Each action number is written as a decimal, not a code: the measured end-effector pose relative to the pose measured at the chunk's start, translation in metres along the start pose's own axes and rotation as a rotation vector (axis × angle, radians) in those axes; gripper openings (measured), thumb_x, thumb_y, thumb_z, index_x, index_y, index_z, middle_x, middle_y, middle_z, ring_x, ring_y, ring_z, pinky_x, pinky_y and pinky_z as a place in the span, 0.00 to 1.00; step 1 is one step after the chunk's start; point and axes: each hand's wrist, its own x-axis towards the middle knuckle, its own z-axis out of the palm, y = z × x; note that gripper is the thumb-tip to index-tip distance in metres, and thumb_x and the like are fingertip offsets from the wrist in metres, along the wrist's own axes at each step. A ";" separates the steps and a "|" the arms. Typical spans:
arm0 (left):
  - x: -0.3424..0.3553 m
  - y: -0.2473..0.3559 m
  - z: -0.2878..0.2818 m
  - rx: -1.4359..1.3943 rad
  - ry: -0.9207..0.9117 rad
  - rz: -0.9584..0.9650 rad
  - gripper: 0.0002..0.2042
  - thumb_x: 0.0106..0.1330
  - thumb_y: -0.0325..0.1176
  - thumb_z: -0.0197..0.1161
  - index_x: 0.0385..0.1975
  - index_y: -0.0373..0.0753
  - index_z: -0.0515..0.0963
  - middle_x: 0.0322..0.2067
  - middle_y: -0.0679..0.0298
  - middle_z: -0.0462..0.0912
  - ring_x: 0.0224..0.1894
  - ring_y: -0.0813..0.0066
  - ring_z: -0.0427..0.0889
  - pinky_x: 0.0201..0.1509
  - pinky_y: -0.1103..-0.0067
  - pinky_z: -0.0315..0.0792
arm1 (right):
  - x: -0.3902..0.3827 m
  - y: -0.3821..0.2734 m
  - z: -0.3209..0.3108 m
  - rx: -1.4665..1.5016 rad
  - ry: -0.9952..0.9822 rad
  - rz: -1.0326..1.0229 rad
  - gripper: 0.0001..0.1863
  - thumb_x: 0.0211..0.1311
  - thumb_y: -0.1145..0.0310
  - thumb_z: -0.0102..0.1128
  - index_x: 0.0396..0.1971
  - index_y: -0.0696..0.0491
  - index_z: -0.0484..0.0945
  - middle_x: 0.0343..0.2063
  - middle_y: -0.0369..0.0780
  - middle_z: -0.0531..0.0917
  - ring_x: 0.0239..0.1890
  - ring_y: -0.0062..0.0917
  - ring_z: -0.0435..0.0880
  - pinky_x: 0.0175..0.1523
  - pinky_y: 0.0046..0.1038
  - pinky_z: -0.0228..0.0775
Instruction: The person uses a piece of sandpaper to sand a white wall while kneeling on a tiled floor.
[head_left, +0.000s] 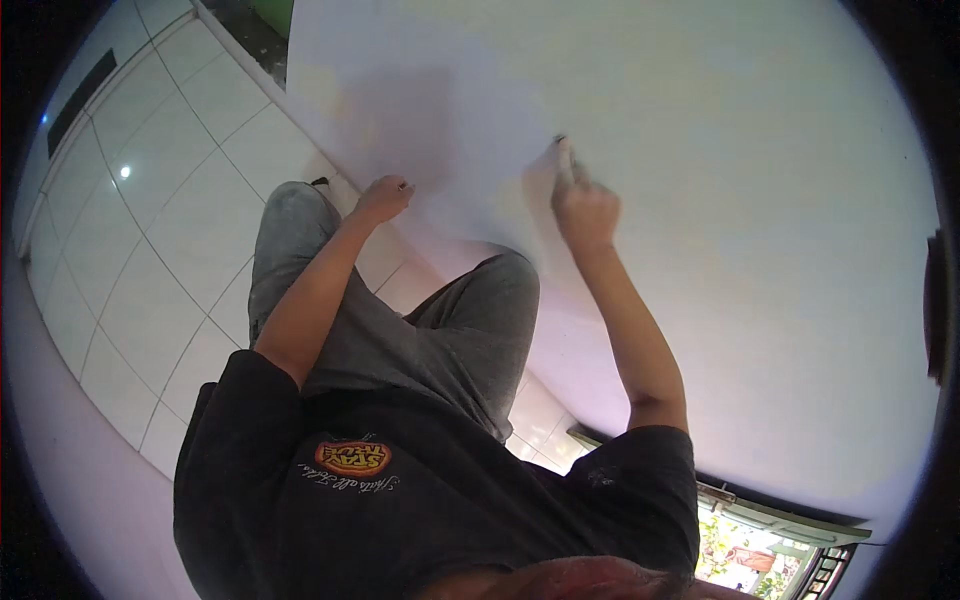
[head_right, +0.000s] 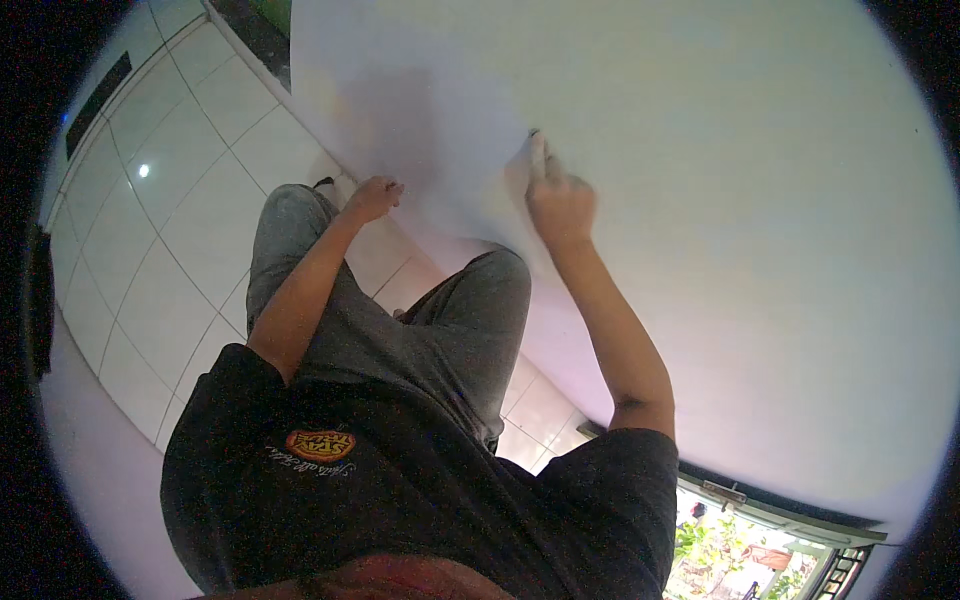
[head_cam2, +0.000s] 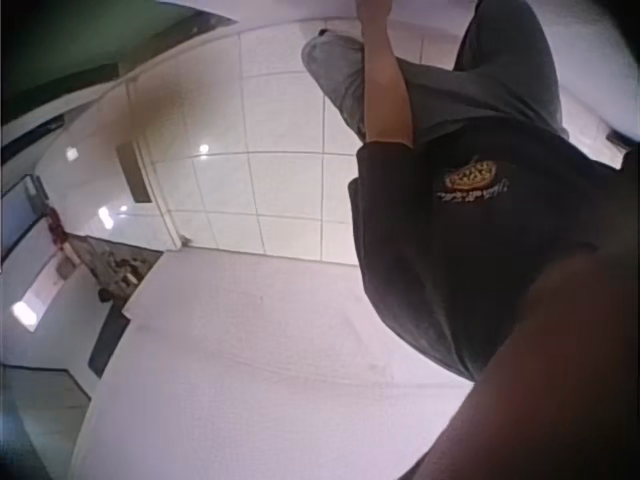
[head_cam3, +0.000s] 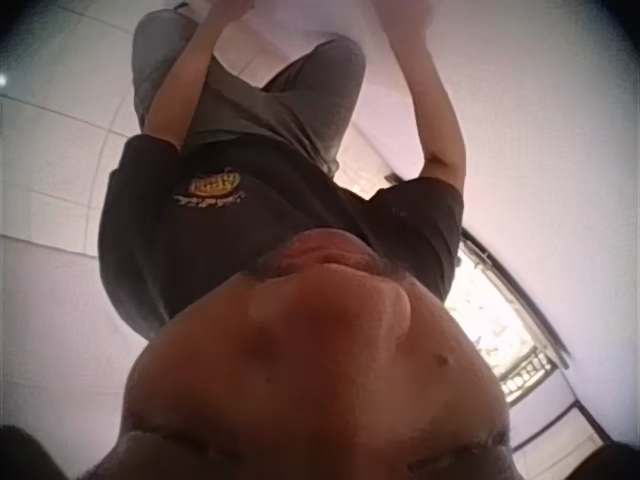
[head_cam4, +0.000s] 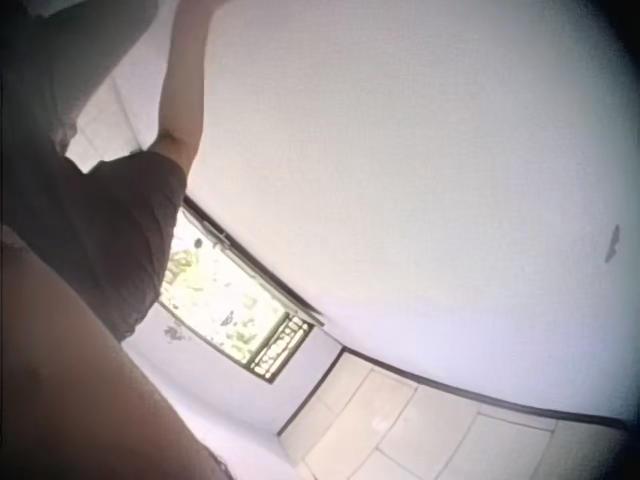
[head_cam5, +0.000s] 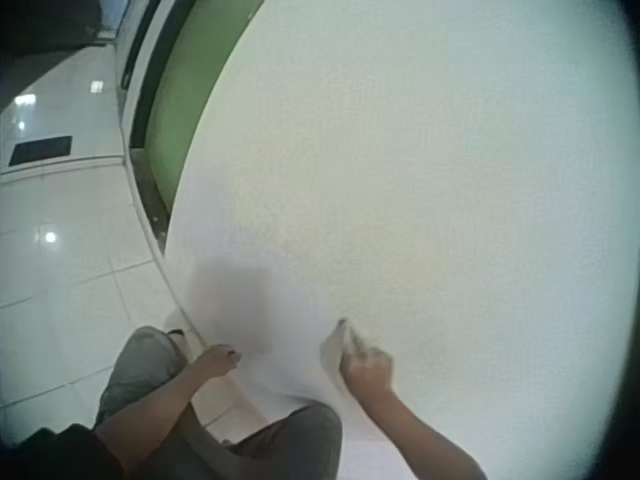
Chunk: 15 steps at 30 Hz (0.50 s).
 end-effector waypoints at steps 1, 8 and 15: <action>0.000 -0.001 -0.003 0.020 0.016 0.014 0.20 0.69 0.48 0.55 0.31 0.35 0.81 0.29 0.57 0.86 0.36 0.57 0.85 0.45 0.63 0.75 | 0.001 -0.001 0.004 0.005 -0.016 -0.023 0.27 0.55 0.73 0.59 0.58 0.45 0.80 0.35 0.36 0.88 0.12 0.28 0.76 0.18 0.29 0.70; 0.002 -0.019 -0.001 0.045 0.048 0.018 0.19 0.68 0.48 0.55 0.32 0.35 0.81 0.29 0.56 0.86 0.36 0.57 0.85 0.47 0.62 0.75 | 0.022 0.011 -0.016 0.016 0.071 -0.018 0.30 0.53 0.73 0.59 0.61 0.48 0.77 0.32 0.36 0.86 0.14 0.26 0.77 0.19 0.28 0.72; 0.001 -0.012 -0.003 0.053 0.003 0.004 0.20 0.68 0.48 0.55 0.33 0.35 0.81 0.32 0.54 0.85 0.38 0.56 0.85 0.47 0.62 0.75 | 0.027 0.010 -0.021 0.016 0.011 0.008 0.29 0.53 0.74 0.57 0.60 0.44 0.78 0.30 0.35 0.87 0.13 0.26 0.77 0.18 0.29 0.71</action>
